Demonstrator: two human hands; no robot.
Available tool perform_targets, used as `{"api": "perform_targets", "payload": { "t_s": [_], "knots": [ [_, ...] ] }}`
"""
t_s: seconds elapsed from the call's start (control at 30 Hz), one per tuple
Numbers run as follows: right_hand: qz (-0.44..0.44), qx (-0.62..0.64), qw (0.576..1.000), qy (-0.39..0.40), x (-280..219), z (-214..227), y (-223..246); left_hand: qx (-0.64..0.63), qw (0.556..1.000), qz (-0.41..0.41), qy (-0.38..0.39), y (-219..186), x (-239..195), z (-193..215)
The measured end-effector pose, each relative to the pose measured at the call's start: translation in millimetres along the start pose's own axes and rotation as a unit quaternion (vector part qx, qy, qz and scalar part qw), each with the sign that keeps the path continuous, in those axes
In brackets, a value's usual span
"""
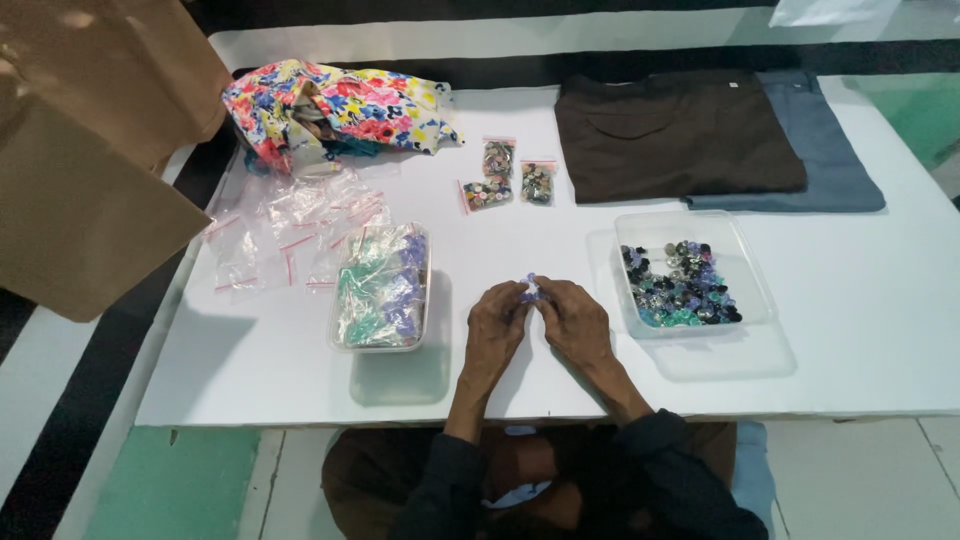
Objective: The person sits at a white table and sorts small, colorful beads from a clear plastic container into small ziplock bags. They handle the beads and bags by hand, filling the bags and placing them on the table.
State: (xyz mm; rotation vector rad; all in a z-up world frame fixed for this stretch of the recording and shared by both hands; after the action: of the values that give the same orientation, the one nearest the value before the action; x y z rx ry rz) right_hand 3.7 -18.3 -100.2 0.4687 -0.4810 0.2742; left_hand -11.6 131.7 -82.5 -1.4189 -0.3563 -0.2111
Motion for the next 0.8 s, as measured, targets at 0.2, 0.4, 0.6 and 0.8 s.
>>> {"api": "perform_targets", "payload": {
  "t_s": [0.2, 0.4, 0.6, 0.8],
  "knots": [
    [-0.088, 0.135, 0.987, 0.025, -1, 0, -12, -0.07, 0.996, 0.05, -0.008, 8, 1, 0],
    [-0.149, 0.192, 0.969, 0.037, 1, -2, -21, -0.1, 0.993, 0.056, -0.015, 25, 4, 3],
    [-0.144, 0.197, 0.969, 0.044, 5, -7, -27, -0.095, 0.993, 0.067, -0.012, 18, 6, 4],
    [-0.17, 0.215, 0.959, 0.065, 2, -1, -22, -0.1, 0.993, 0.066, 0.0, 4, 3, 4]
  ]
}}
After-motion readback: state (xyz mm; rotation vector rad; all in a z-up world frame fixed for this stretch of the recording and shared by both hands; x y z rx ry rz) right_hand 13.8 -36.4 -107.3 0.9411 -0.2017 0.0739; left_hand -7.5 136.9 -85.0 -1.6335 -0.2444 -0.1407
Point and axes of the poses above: each hand's wrist, its own x-axis towards the middle knuckle, its own z-axis out of the back of the hand, y = z × x, the point moved 5 cm from there along x, towards the middle knuckle, and after that the axes turned 12 degrees about -x, right-handed, at the moved point
